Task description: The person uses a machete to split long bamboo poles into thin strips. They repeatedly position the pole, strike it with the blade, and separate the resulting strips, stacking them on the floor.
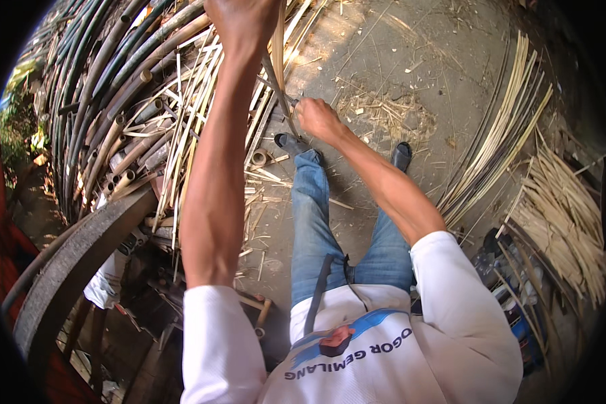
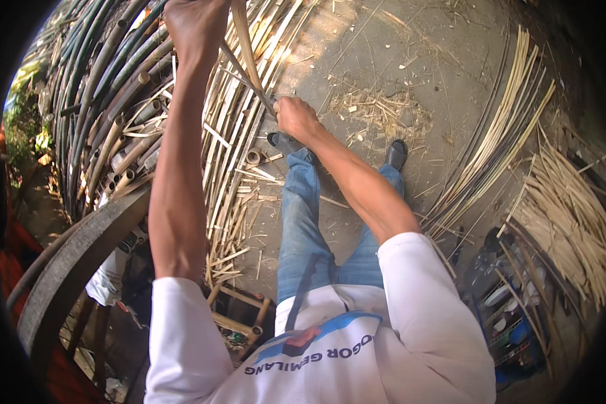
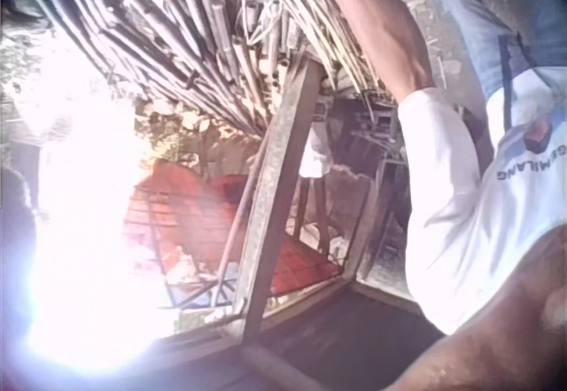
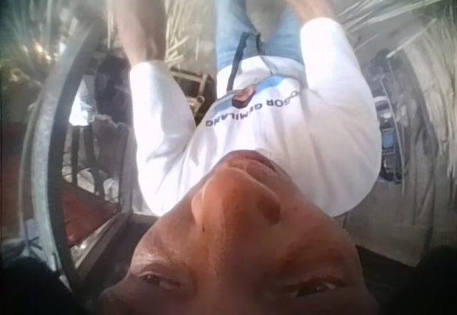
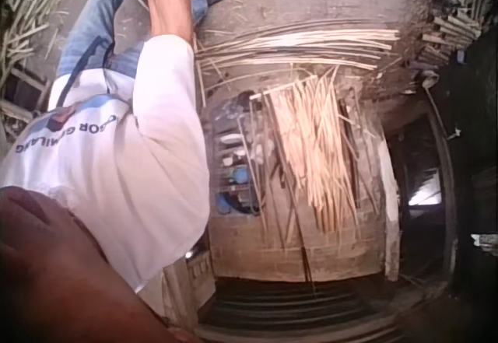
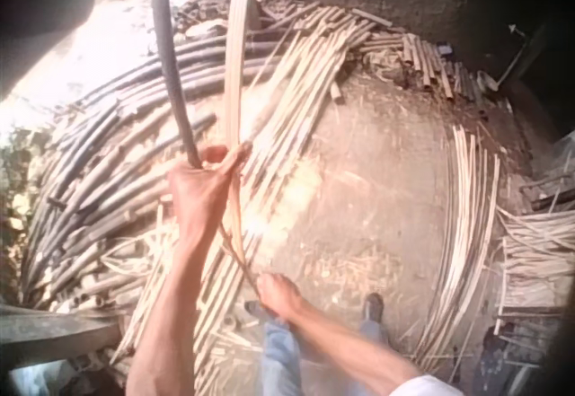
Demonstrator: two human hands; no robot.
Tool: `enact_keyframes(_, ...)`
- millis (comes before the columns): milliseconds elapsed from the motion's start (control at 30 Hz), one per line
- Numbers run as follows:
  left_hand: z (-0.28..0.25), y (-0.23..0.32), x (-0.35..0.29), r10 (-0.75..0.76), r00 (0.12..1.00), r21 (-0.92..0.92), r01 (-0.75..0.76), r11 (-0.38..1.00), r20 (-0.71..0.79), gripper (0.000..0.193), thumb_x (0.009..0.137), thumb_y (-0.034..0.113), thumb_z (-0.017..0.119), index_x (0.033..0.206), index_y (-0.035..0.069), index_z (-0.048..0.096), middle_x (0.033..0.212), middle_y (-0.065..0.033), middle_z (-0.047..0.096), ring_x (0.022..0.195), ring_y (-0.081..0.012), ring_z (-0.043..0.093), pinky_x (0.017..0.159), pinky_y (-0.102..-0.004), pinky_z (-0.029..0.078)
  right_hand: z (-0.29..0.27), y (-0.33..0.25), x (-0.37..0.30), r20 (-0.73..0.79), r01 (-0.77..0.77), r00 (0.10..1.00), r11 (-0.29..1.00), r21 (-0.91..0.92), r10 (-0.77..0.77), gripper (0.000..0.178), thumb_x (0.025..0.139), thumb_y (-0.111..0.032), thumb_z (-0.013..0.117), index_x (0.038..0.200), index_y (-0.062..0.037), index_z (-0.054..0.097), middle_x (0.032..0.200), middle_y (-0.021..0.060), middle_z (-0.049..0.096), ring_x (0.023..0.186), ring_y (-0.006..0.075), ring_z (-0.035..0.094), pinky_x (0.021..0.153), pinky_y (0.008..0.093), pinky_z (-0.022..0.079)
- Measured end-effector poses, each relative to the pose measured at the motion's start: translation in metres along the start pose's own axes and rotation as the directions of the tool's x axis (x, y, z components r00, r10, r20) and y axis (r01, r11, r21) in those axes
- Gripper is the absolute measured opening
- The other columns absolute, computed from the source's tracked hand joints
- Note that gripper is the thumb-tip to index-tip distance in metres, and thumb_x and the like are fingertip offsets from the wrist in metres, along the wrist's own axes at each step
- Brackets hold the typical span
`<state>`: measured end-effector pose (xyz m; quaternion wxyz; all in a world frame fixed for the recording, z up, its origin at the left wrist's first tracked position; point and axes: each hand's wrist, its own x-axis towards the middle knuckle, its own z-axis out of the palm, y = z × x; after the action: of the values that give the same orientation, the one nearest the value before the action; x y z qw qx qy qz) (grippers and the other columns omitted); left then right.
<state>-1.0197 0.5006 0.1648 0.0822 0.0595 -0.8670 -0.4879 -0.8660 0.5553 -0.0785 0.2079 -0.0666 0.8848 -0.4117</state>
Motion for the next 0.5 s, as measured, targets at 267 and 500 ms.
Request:
enact_keyframes(267, -0.014, -0.008, 0.017, 0.037, 0.997, 0.029, -0.039, 0.999, 0.069, 0.032, 0.080, 0.029, 0.081, 0.093, 0.001, 0.075, 0.073, -0.0101, 0.070, 0.067, -0.0175, 0.065, 0.067, -0.0316, 0.052, -0.029, -0.031, 0.010, 0.252, -0.278, 0.949, 0.878, 0.390, 0.189, 0.013, 0.086, -0.009, 0.061, 0.082, 0.0023, 0.056, 0.057, 0.0131, 0.056, 0.040, 0.0189, 0.049, 0.044, 0.0347, 0.047)
enact_keyframes(500, 0.005, -0.020, 0.040, 0.106, 0.991, 0.124, -0.116, 0.985, 0.085, 0.036, 0.080, 0.037, 0.080, 0.093, 0.004, 0.075, 0.071, -0.0075, 0.069, 0.055, -0.0126, 0.059, 0.054, -0.0304, 0.049, -0.010, -0.019, 0.039, -0.019, -0.115, 0.991, 0.925, 0.363, 0.131, 0.016, 0.087, -0.012, 0.062, 0.089, 0.0042, 0.060, 0.064, 0.0175, 0.063, 0.059, 0.0321, 0.066, 0.056, 0.0474, 0.052)
